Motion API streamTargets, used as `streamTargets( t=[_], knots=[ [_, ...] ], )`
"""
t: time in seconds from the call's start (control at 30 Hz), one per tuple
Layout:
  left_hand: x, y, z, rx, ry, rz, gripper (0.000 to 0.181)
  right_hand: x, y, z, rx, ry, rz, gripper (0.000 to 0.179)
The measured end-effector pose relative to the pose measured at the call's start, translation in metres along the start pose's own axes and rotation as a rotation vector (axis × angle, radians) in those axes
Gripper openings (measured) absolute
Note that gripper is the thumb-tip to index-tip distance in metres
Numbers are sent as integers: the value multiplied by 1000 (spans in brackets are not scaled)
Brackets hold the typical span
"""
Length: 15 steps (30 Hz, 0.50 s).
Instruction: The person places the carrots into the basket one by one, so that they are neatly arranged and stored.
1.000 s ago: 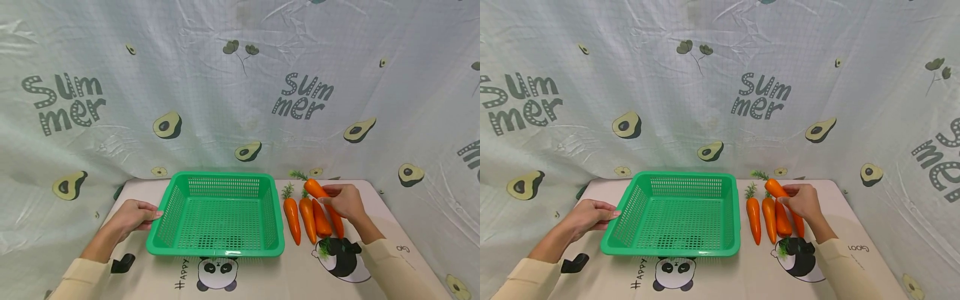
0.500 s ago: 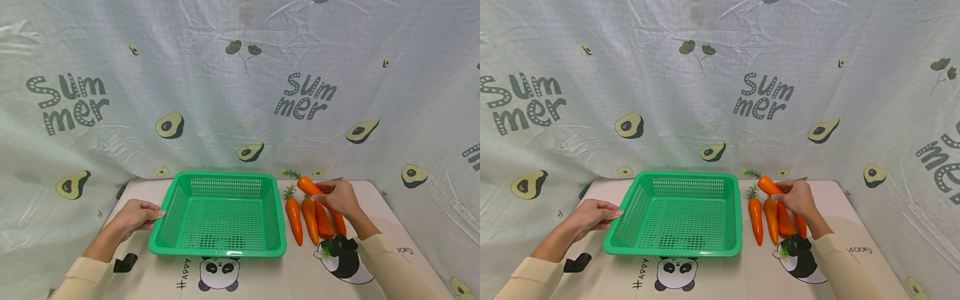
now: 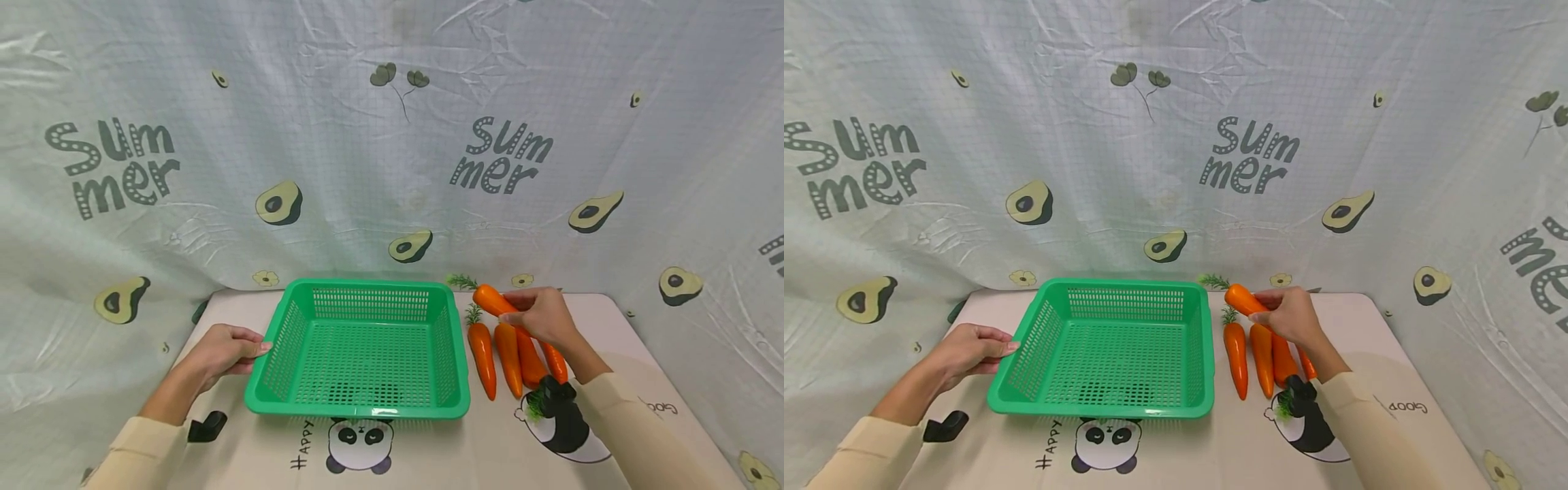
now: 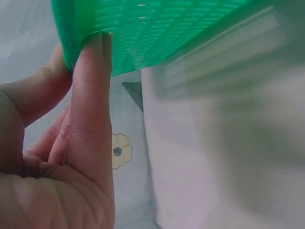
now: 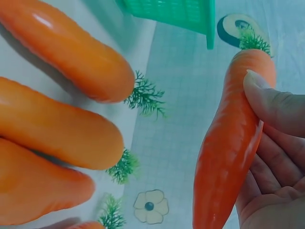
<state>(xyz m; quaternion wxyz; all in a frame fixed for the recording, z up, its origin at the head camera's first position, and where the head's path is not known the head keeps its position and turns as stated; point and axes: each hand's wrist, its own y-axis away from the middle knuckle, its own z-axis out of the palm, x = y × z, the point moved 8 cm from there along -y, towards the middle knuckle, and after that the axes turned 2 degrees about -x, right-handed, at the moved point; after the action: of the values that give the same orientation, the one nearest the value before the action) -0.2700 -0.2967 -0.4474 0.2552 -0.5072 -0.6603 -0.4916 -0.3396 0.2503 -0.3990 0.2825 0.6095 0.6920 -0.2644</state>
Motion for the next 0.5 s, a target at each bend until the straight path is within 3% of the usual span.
streamTargets(
  t=[0.5],
  knots=[
    [1,1,2,0,26,-7,39,-20,-9,5,-45,13,-72,43]
  ],
)
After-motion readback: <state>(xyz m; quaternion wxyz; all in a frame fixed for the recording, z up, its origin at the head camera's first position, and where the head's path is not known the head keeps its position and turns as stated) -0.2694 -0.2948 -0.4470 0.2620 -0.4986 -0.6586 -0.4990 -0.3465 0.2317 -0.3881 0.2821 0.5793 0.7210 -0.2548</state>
